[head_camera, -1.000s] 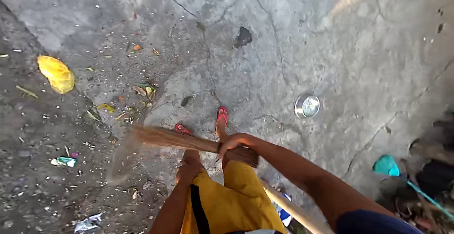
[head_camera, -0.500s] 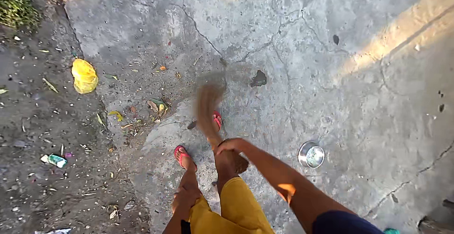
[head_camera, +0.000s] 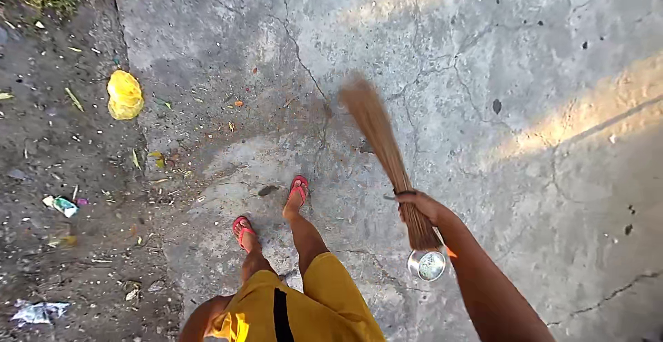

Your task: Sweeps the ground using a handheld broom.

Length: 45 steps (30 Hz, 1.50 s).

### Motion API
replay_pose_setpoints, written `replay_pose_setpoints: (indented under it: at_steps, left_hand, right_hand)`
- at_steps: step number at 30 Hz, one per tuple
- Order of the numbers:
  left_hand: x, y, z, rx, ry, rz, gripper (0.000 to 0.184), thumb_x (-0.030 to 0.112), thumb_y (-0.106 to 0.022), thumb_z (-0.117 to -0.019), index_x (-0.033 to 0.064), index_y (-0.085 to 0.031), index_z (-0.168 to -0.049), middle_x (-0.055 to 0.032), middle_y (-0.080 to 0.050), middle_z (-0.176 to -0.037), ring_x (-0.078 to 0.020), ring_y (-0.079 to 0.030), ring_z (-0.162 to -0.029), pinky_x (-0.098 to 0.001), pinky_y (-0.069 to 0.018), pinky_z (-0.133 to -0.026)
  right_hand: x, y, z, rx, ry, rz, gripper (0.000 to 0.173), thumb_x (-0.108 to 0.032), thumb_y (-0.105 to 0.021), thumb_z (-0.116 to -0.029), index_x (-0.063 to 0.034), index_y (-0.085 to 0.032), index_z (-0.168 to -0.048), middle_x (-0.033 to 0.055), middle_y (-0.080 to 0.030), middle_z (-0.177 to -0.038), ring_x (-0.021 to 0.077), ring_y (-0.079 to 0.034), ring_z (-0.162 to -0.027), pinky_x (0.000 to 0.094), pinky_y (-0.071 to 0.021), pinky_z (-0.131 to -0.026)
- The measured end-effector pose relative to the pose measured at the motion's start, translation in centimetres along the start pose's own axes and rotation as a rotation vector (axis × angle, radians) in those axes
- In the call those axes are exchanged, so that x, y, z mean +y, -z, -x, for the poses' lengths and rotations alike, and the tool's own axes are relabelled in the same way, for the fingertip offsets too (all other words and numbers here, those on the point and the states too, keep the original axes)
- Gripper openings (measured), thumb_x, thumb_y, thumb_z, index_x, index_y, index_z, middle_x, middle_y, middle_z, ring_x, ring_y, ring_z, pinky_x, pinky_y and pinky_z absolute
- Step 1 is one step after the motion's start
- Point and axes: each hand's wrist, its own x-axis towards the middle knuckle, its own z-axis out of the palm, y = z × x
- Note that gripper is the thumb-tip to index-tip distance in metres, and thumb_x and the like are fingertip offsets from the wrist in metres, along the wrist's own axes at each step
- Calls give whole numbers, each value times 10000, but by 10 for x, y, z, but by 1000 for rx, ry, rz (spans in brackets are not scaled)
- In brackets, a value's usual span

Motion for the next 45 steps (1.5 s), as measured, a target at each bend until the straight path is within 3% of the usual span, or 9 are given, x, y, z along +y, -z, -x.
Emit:
replay_pose_setpoints:
  at_steps: [3, 8, 13, 18, 22, 26, 33, 41, 45]
  left_hand:
    - [35, -11, 50, -34, 152, 47, 438, 350, -343, -1138, 123, -470, -1490, -175, -582, -1368, -284, -585, -1199, -451, -457, -1024]
    - [58, -18, -6, -24, -300, 202, 920, 259, -589, -1026, 246, 90, -1646, -212, -499, -1509, -322, -601, -1265, -533, -531, -987]
    - [142, -26, 32, 243, -331, -119, 1321, 432, -898, -758, 133, 20, -1660, -269, -49, -1697, -423, -272, -1529, -554, -364, -1187]
    - [185, -38, 39, 344, -102, -386, 1263, 648, -729, -829, 80, 45, -1650, -355, -143, -1646, -508, -553, -1289, -611, -522, -984]
    - [207, -38, 1, 454, -101, -419, 1074, 620, -648, -877, 174, -76, -1668, -333, -243, -1625, -505, -606, -1190, -635, -535, -909]
    - [223, -19, -10, 488, -41, -417, 1050, 630, -686, -825, 236, -180, -1656, -292, -433, -1521, -460, -643, -1132, -613, -555, -877]
    - [226, 21, -5, 427, -21, -393, 1085, 653, -736, -776, 201, -248, -1633, -271, -481, -1488, -435, -646, -1152, -592, -567, -878]
    - [247, 55, 22, 362, -92, -214, 1011, 630, -721, -835, 83, -333, -1592, -310, -471, -1495, -497, -570, -1258, -659, -495, -972]
    - [248, 67, 13, 365, -96, -252, 993, 632, -691, -831, 127, -325, -1604, -270, -489, -1495, -453, -618, -1213, -618, -539, -938]
  right_hand:
    - [-32, -30, -68, 80, -39, -103, 388, -302, -488, -1058, -84, -457, -1377, 86, -602, -931, 174, -612, -729, 377, -555, -691]
    - [-13, -205, -84, -401, -108, 564, 544, -310, -732, -889, 0, -601, -1316, 207, -665, -1194, 314, -653, -1068, 553, -525, -941]
    - [-9, -226, -44, -662, 68, 760, 761, -213, -835, -799, -8, -475, -1437, 241, -617, -1294, 351, -627, -1166, 563, -500, -1014]
    - [-50, -81, 1, -282, 214, 955, 943, -226, -894, -693, -153, -422, -1506, 219, -690, -1141, 385, -684, -1017, 614, -543, -901]
    - [-90, -30, -14, 58, 27, 477, 677, -99, -750, -887, -72, -402, -1467, 201, -654, -1060, 307, -694, -819, 492, -609, -745]
    - [-126, -110, -74, -4, -87, 42, 293, -256, -553, -1022, -76, -514, -1249, 62, -598, -828, 166, -615, -666, 365, -568, -642]
    - [-108, -295, -85, -635, -133, 1008, 710, -246, -834, -803, -1, -518, -1390, 218, -638, -1244, 318, -647, -1111, 541, -516, -970]
    - [-177, -100, 0, -270, 80, 618, 915, -83, -834, -680, -89, -396, -1483, 174, -679, -1058, 281, -701, -855, 479, -609, -792]
    - [-229, -91, -30, -22, 0, 173, 293, -150, -541, -971, -67, -473, -1244, 62, -607, -758, 175, -625, -600, 358, -581, -574]
